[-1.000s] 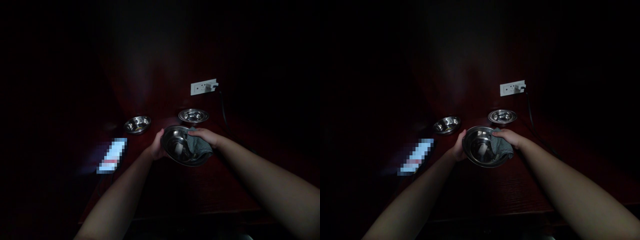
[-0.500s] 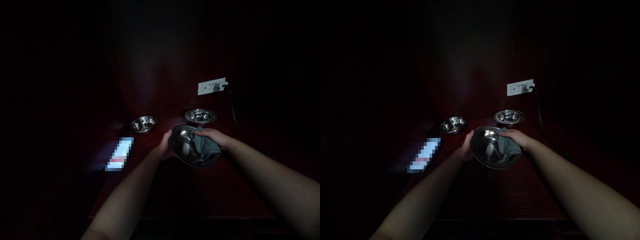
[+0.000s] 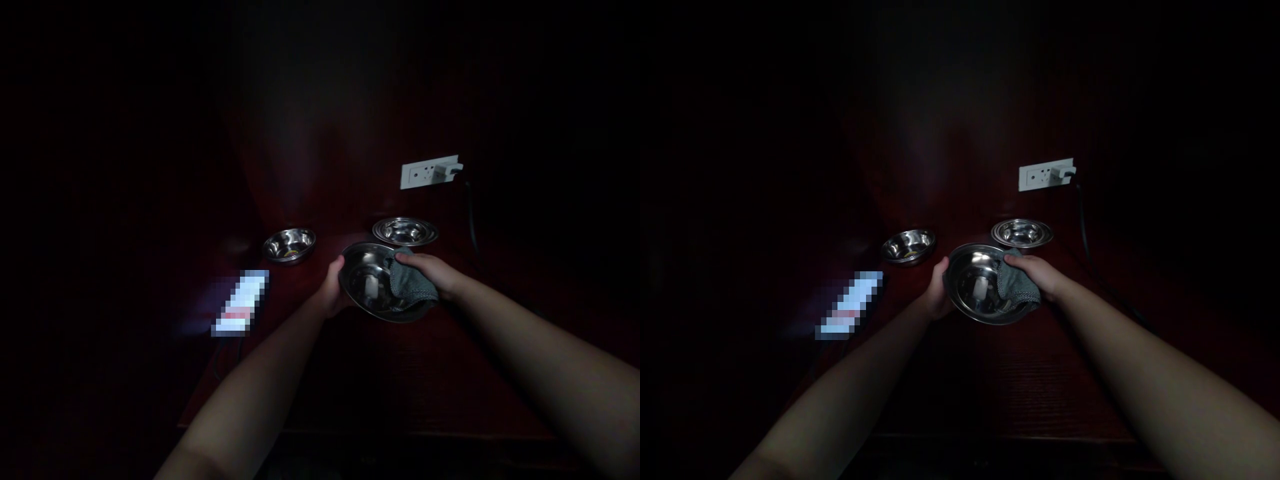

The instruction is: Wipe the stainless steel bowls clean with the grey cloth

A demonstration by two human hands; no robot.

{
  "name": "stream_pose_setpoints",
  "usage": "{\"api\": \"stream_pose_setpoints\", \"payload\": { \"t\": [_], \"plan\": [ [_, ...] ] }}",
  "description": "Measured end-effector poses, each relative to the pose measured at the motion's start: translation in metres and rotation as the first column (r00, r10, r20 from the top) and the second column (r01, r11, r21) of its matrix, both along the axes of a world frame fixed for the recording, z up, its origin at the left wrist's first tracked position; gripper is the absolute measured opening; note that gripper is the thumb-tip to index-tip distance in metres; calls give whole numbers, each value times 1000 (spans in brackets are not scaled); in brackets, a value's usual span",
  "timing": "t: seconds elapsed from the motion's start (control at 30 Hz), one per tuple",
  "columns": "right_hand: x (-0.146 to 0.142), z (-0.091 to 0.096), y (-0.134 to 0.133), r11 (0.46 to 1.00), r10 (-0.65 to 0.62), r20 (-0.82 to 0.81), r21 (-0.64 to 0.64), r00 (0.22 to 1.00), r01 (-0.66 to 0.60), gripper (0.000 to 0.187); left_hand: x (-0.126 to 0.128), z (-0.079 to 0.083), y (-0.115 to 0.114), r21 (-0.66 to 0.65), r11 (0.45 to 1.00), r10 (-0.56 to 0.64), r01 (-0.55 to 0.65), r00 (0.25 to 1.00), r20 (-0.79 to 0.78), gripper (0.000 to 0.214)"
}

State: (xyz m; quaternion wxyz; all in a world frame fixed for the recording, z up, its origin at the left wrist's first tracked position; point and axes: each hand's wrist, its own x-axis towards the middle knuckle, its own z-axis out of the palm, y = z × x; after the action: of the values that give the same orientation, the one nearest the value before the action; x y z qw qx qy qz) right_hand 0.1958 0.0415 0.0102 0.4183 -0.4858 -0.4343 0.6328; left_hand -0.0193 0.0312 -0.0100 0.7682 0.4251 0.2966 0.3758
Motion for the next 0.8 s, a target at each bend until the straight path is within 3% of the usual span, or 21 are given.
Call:
{"api": "stream_pose_setpoints", "payload": {
  "t": [0.3,0.8],
  "plan": [
    [-4,2,-3,998,-19,-9,59,1000,19,16,3,0,5,8,996,83,-83,997,5,76],
    [-3,1,-3,999,-37,43,29,998,36,10,3,0,5,-7,998,59,-59,998,-7,77]
  ]
}}
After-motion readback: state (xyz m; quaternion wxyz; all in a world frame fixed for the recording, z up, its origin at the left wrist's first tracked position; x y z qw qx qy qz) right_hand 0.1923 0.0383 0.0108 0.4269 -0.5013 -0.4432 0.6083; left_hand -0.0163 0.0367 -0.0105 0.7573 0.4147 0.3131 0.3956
